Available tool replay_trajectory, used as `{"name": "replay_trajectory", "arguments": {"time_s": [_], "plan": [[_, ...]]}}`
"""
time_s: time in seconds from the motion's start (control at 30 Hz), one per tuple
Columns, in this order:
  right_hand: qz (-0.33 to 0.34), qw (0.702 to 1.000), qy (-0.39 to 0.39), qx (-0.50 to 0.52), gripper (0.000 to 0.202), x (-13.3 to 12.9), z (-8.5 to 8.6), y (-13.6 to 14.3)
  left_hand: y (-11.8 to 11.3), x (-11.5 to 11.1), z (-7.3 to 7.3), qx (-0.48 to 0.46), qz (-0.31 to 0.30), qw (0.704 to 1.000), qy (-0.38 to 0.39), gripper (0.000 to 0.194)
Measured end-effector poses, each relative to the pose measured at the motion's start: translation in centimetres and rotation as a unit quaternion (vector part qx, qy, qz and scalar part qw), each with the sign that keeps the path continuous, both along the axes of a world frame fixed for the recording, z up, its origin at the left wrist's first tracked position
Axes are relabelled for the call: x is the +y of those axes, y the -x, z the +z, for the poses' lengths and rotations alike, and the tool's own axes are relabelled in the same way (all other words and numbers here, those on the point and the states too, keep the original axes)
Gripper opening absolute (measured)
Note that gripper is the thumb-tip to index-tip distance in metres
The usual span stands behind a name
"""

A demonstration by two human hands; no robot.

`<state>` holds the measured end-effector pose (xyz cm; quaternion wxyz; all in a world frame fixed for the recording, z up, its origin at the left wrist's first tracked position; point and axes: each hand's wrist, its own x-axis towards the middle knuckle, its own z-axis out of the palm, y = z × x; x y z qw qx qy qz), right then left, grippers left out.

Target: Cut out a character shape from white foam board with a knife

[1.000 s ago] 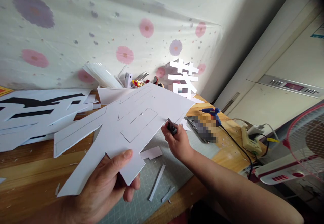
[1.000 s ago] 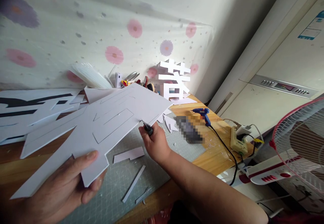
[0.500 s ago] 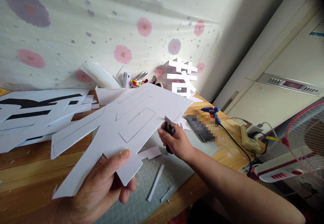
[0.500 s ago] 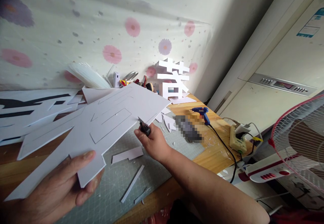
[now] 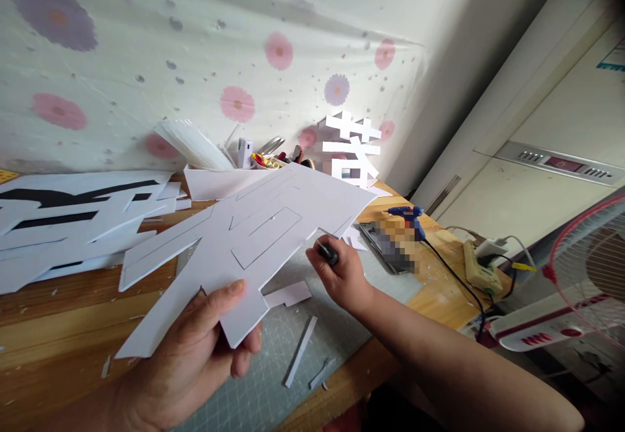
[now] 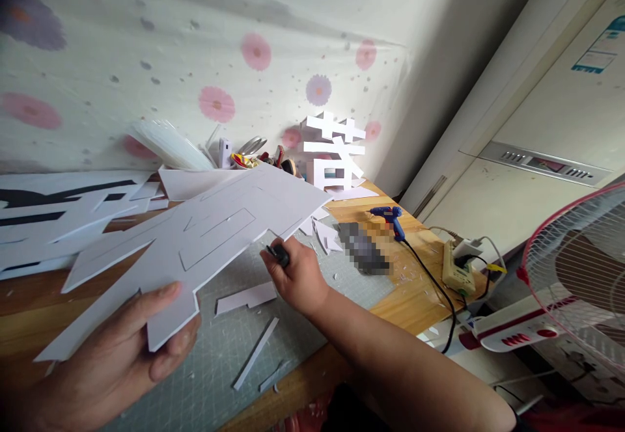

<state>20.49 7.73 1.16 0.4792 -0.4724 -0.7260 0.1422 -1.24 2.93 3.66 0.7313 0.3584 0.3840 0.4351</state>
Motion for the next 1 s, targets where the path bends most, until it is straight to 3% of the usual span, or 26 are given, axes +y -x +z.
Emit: {"name": "replay_trajectory", "arguments": {"time_s": [0.27, 0.5, 0.7, 0.8, 0.87, 1.0], "plan": [[-0.014, 0.997, 0.050, 0.060, 0.025, 0.4, -0.1, -0.1, -0.1, 0.0, -0.4, -0.004, -0.004, 1.000, -0.015, 0.042], [-0.003, 0.995, 0.092, 0.044, 0.028, 0.6, -0.5, -0.2, 0.0, 0.2, -0.4, -0.004, -0.018, 1.000, -0.025, 0.045], [0.022, 0.999, 0.009, -0.031, 0.021, 0.3, -0.9, -0.3, 0.3, 0.6, -1.2, 0.002, -0.017, 0.999, -0.039, 0.044], [0.099, 0.990, -0.050, -0.091, 0.009, -0.2, -1.2, -0.3, 0.1, 1.3, -1.7, 0.014, 0.030, 0.997, -0.074, 0.036], [0.141, 0.981, -0.070, -0.110, 0.004, -0.5, -1.4, -0.4, -0.1, 1.9, -1.8, 0.033, 0.068, 0.992, -0.098, 0.041], [0.146, 0.982, -0.070, -0.093, 0.004, -0.9, -1.4, -0.4, -0.1, 2.7, -2.4, 0.071, 0.113, 0.980, -0.146, 0.049]]}}
